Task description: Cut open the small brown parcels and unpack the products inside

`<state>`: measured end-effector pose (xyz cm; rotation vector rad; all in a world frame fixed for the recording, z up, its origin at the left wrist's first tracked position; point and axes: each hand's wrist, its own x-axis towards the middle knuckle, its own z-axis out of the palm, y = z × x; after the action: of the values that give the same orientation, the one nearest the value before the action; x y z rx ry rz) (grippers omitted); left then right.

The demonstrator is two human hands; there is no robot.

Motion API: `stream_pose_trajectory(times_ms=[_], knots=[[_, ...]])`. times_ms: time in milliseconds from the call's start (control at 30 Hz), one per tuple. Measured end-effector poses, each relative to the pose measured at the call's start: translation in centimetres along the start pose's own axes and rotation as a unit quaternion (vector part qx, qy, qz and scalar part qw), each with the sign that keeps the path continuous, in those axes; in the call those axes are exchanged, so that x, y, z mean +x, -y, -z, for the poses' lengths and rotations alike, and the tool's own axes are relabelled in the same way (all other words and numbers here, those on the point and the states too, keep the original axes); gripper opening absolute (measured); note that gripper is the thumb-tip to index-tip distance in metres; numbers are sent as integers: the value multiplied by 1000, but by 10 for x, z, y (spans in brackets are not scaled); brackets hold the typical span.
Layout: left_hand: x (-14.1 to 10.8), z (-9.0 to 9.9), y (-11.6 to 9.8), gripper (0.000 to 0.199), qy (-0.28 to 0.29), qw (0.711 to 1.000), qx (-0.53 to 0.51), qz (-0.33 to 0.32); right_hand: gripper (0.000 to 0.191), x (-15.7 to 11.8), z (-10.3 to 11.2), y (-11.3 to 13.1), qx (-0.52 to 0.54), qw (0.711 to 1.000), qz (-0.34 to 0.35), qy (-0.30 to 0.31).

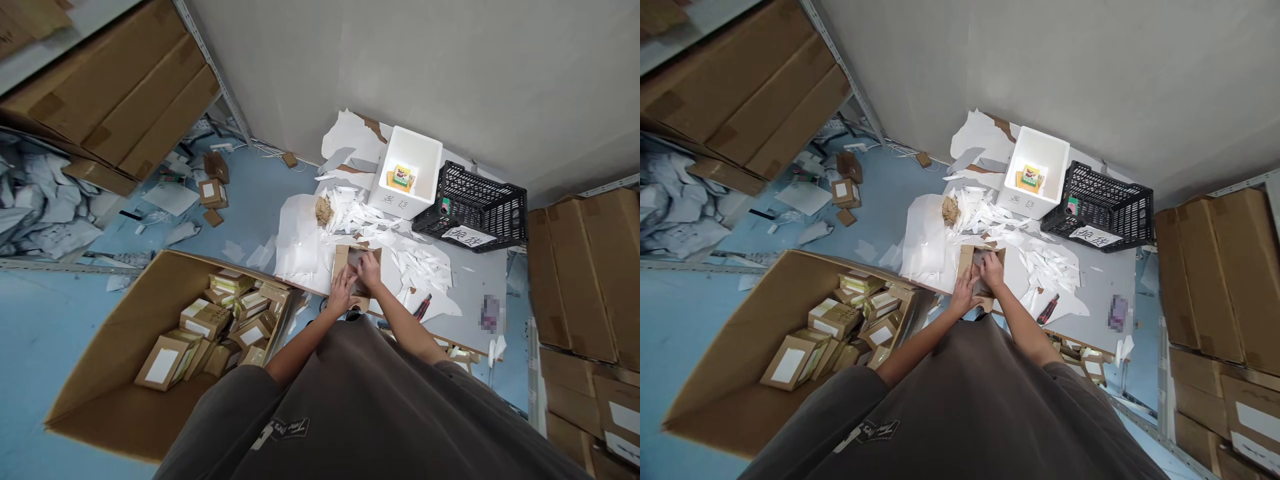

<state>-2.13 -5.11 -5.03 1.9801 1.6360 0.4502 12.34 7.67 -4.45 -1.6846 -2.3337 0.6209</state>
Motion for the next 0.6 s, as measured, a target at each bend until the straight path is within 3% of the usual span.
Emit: stream_pose_trajectory(times_ms=[100,167,233,433,500,600], knots=[[0,2,-7,46,19,999,21,-39,38,4,-7,-1,-11,998,-8,62],[1,3,-12,28,37,997,33,-57,51,10,-9,-5,-21,997,-25,72],[3,3,-14,25,55,997,38,-48,64,19,-11,-11,-30,995,-35,89],[5,5,-11,39,110,992,52,-34,89,49,-19,-17,-22,975,-52,216],[5,6,-7,34,109,992,60,-36,87,56,-27,-15,9,971,-69,229],[0,7,6,29,101,994,49,-18,67,61,-44,-10,65,969,-99,217]])
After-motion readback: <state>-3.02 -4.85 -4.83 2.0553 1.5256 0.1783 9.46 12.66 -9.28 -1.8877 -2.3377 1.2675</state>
